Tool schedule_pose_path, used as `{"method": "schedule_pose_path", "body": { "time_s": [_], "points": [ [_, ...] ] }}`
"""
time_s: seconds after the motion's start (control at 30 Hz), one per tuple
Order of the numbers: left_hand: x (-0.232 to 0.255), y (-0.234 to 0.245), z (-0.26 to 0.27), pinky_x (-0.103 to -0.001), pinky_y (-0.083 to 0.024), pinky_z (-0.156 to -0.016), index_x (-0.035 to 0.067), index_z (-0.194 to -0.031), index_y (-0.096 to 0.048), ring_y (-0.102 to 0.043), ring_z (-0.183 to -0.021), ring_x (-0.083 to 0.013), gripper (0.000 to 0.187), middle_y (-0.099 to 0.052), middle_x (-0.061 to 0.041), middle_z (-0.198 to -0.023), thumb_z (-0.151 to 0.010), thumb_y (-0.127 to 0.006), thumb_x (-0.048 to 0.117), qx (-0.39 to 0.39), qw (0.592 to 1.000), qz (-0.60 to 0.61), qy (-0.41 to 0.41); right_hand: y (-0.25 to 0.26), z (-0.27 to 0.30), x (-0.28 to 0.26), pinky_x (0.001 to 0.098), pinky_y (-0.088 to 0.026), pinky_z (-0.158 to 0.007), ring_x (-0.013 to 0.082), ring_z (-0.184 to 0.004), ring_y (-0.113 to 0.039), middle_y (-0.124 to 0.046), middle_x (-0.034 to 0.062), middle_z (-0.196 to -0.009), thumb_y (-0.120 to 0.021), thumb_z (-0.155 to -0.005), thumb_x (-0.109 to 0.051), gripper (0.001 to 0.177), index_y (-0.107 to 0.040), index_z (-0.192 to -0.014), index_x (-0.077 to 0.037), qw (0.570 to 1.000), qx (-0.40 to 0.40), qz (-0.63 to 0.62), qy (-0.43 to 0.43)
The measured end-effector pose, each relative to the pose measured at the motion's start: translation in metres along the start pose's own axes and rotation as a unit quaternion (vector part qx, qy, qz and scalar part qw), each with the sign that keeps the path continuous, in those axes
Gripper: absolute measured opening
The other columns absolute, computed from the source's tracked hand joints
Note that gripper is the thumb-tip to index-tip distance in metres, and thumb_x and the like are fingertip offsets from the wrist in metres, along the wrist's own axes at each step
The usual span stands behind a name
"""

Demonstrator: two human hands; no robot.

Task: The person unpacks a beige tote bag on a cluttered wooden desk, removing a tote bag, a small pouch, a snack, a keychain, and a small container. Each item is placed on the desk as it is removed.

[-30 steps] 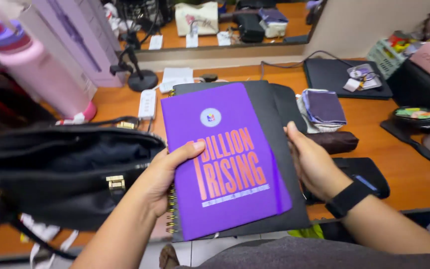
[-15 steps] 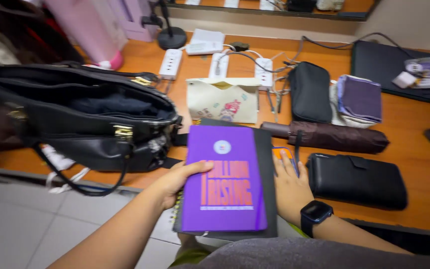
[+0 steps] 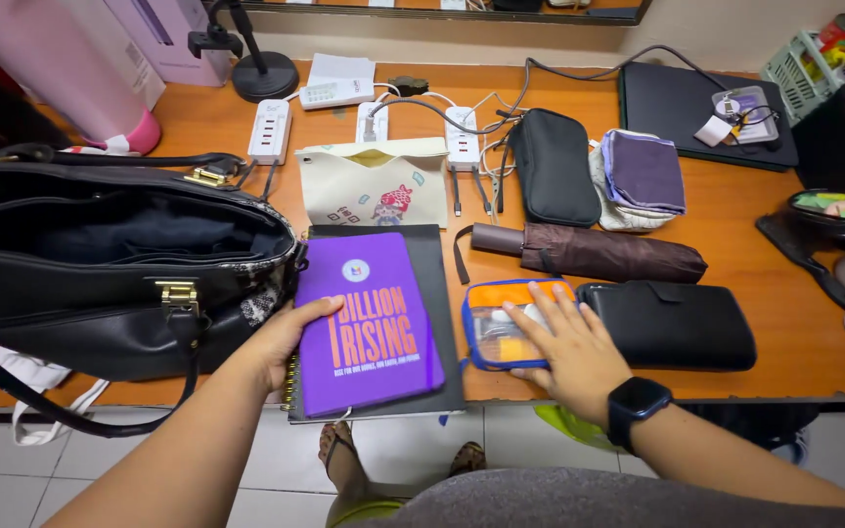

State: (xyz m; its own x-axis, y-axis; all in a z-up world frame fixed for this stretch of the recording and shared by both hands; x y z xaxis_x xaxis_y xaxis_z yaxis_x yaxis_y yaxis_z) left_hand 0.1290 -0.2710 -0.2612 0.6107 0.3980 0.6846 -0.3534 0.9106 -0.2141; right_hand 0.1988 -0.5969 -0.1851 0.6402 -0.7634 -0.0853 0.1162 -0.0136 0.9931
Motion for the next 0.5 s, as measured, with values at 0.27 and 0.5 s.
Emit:
{"method": "schedule_pose_path", "body": {
  "time_s": [0.27,0.5],
  "points": [
    [0.029,-0.013,-0.003,-0.047,-0.057,-0.094,0.004,-0.141,-0.049,-0.068,-0.115,-0.0352,0.083,-0.067,-0.021,-0.127,-0.081,-0.077,0.055,0.214,0.912,-0.316,-0.15,0.002,-0.006,0.015,0.0573,-0.021,-0.114,0.0409,-0.148,-0.019,-0.024,0.0145,-0.166,-0.073,-0.078,-0.055,0.092,-0.032,-0.158,-0.033,1.0,0.013,0.013,-0.002],
    [0.047,-0.033,0.007,-0.047,-0.057,-0.092,0.013,-0.161,-0.021,-0.061,-0.124,-0.034,0.102,-0.03,-0.019,-0.161,-0.087,-0.062,0.07,0.28,0.757,-0.588,-0.045,-0.002,-0.008,0.014,0.0578,-0.016,-0.117,0.04,-0.149,-0.017,-0.018,0.0173,-0.167,-0.075,-0.079,-0.048,0.096,-0.026,-0.16,-0.031,0.997,-0.05,0.027,-0.046]
  ]
}}
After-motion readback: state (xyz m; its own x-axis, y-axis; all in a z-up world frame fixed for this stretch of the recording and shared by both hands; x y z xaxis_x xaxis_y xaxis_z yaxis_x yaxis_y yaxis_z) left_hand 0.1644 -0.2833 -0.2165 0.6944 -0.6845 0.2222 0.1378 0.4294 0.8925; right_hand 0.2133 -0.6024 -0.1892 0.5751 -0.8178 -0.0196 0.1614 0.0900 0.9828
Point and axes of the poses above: each hand's wrist, its own z-axis away from the middle knuckle, its own y-axis out of the back of the hand, x = y × z, the point moved 10 cm from there along -z, towards the middle knuckle
